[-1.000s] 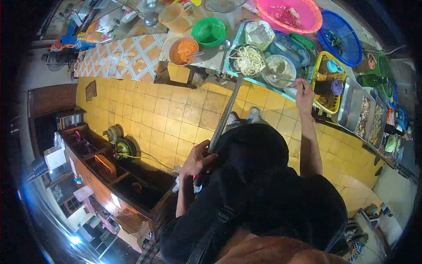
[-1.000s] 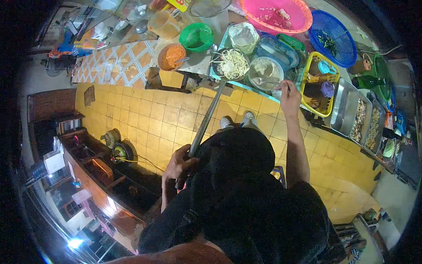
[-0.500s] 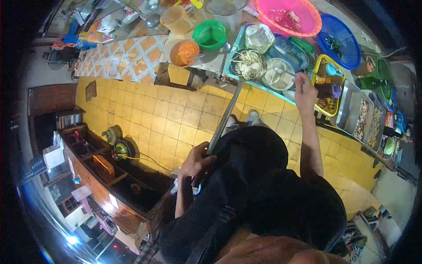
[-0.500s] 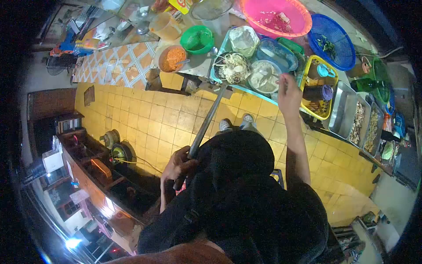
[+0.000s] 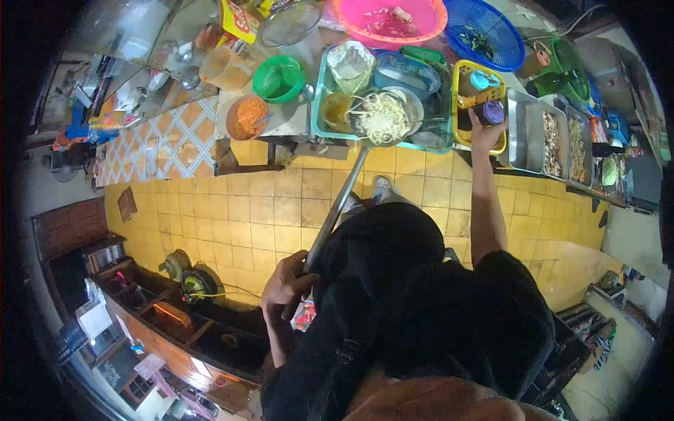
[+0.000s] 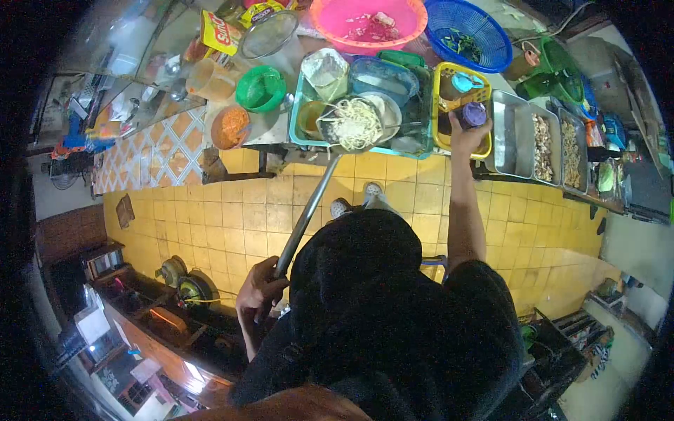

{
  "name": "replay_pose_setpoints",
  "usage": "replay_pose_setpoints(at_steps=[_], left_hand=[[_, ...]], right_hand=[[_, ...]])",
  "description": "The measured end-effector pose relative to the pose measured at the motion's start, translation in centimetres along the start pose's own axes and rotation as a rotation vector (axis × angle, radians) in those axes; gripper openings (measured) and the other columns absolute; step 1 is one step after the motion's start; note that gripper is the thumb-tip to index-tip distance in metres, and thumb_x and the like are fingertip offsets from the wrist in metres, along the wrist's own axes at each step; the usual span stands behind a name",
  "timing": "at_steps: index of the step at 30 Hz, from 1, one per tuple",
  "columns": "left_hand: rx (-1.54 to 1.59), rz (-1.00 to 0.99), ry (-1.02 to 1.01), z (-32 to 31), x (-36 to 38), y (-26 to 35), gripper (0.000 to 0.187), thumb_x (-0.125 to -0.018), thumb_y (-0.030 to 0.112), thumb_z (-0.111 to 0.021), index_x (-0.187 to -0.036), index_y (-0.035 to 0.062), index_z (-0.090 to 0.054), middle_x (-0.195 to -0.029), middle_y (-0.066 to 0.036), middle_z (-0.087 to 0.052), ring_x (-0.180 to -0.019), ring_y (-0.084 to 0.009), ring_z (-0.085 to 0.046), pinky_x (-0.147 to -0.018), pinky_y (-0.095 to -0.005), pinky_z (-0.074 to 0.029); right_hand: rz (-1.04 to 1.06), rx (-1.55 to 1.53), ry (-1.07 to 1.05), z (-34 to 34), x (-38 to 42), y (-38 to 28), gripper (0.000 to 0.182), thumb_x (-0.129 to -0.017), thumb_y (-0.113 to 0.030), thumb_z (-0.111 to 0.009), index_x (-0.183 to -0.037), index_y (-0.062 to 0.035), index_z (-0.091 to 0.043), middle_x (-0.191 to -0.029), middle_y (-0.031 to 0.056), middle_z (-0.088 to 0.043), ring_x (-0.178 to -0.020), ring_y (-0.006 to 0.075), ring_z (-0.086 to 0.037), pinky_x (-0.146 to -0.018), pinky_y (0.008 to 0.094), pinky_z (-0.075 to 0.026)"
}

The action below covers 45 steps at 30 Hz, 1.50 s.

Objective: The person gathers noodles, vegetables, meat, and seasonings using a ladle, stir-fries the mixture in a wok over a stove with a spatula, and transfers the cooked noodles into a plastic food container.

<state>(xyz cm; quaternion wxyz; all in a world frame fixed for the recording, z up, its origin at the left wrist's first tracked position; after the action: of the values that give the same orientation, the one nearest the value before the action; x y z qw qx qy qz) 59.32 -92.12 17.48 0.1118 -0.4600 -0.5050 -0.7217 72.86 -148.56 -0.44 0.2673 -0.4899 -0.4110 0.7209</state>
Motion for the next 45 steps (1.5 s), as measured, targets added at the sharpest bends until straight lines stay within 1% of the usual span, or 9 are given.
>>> replay_pose_setpoints(at_steps=[4, 7, 12, 16, 25, 34, 38, 40, 45], left_hand=[[0.009, -0.127, -0.058, -0.7, -2.1, 1.7, 0.027, -0.076, 0.007, -0.068, -0.098, -0.0016, -0.056, -0.063, -0.003, -0.053, -0.047, -0.0101, -0.050, -0.042, -0.0251, -0.037], [0.015, -0.173, -0.141, -1.3, -2.9, 3.4, 0.028, -0.077, 0.004, -0.067, -0.102, -0.0029, -0.056, -0.064, -0.004, -0.055, -0.048, -0.0105, -0.050, -0.042, -0.0249, -0.037], [0.004, -0.202, -0.177, -2.0, -4.2, 4.5, 0.027, -0.080, 0.006, -0.065, -0.105, -0.0018, -0.056, -0.063, -0.004, -0.056, -0.047, -0.0111, -0.050, -0.044, -0.0262, -0.038], [0.038, -0.326, -0.185, -2.5, -5.5, 4.3, 0.022, -0.085, 0.003, -0.062, -0.106, 0.0001, -0.056, -0.061, -0.003, -0.055, -0.048, -0.0117, -0.051, -0.046, -0.0266, -0.039], [0.064, -0.307, -0.258, -3.4, -6.5, 5.5, 0.025, -0.084, 0.003, -0.062, -0.108, -0.0018, -0.055, -0.063, -0.003, -0.054, -0.049, -0.0116, -0.053, -0.045, -0.0267, -0.040], [-0.050, -0.289, -0.255, -3.6, -8.0, 5.1, 0.033, -0.083, -0.001, -0.065, -0.114, -0.0028, -0.055, -0.067, -0.002, -0.055, -0.051, -0.0093, -0.050, -0.044, -0.0248, -0.040], [0.122, -0.311, -0.324, -4.1, -7.7, 5.6, 0.028, -0.084, 0.002, -0.063, -0.111, 0.0002, -0.055, -0.063, -0.004, -0.053, -0.049, -0.0120, -0.052, -0.044, -0.0270, -0.041], [0.118, -0.365, -0.303, -4.0, -8.4, 5.1, 0.027, -0.084, 0.000, -0.065, -0.108, -0.0010, -0.055, -0.067, 0.000, -0.052, -0.050, -0.0082, -0.050, -0.043, -0.0236, -0.040], [0.055, -0.378, -0.294, -3.4, -8.6, 6.3, 0.019, -0.084, 0.005, -0.066, -0.096, 0.0008, -0.052, -0.065, 0.000, -0.051, -0.047, -0.0087, -0.049, -0.041, -0.0243, -0.039]], right_hand=[[-0.107, 0.016, -0.225, -1.1, -1.9, -3.7, 0.063, -0.067, -0.020, -0.083, -0.119, -0.0051, -0.051, -0.103, 0.0121, -0.064, -0.095, 0.0269, -0.063, -0.083, 0.0368, -0.049], [0.378, 0.238, -0.465, -1.9, -4.6, -11.8, 0.067, -0.066, -0.021, -0.080, -0.125, -0.0111, -0.051, -0.102, 0.0174, -0.060, -0.091, 0.0400, -0.059, -0.078, 0.0451, -0.050], [0.791, 0.613, -0.730, -2.6, -5.3, -24.9, 0.067, -0.068, -0.016, -0.076, -0.130, -0.0187, -0.051, -0.114, 0.0125, -0.056, -0.104, 0.0342, -0.056, -0.090, 0.0438, -0.045], [1.305, 1.008, -0.692, -4.2, -3.4, -26.4, 0.051, -0.080, -0.015, -0.060, -0.130, -0.0235, -0.051, -0.122, 0.0072, -0.054, -0.116, 0.0289, -0.050, -0.104, 0.0437, -0.035], [1.529, 1.227, -0.776, -6.0, -1.6, -26.4, 0.042, -0.086, -0.022, -0.053, -0.127, -0.0170, -0.049, -0.125, 0.0094, -0.053, -0.122, 0.0270, -0.044, -0.109, 0.0430, -0.027], [1.262, 1.375, -0.942, -5.8, -4.0, -25.7, 0.049, -0.084, -0.018, -0.055, -0.132, -0.0191, -0.049, -0.126, 0.0090, -0.054, -0.121, 0.0250, -0.047, -0.104, 0.0427, -0.033], [0.776, 1.050, -0.988, -3.0, -6.6, -20.4, 0.074, -0.071, -0.018, -0.075, -0.137, -0.0173, -0.041, -0.128, 0.0137, -0.054, -0.119, 0.0302, -0.052, -0.096, 0.0435, -0.043], [0.211, 0.598, -0.957, -1.9, -6.9, -13.8, 0.079, -0.068, -0.022, -0.080, -0.136, -0.0111, -0.039, -0.126, 0.0179, -0.054, -0.115, 0.0352, -0.054, -0.095, 0.0437, -0.044], [-0.113, 0.003, -0.706, -0.2, -2.4, -4.0, 0.079, -0.061, -0.010, -0.087, -0.126, -0.0035, -0.043, -0.109, 0.0065, -0.061, -0.102, 0.0179, -0.058, -0.092, 0.0326, -0.046]])
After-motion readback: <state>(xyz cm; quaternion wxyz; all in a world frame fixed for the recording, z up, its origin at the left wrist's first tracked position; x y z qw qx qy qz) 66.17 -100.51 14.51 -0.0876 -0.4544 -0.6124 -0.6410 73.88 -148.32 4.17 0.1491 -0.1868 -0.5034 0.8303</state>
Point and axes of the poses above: each hand's wrist, its own x-axis away from the middle knuckle, its own z-axis out of the back of the hand, y = z × x, the point moved 5 cm from there along -x, towards the middle knuckle
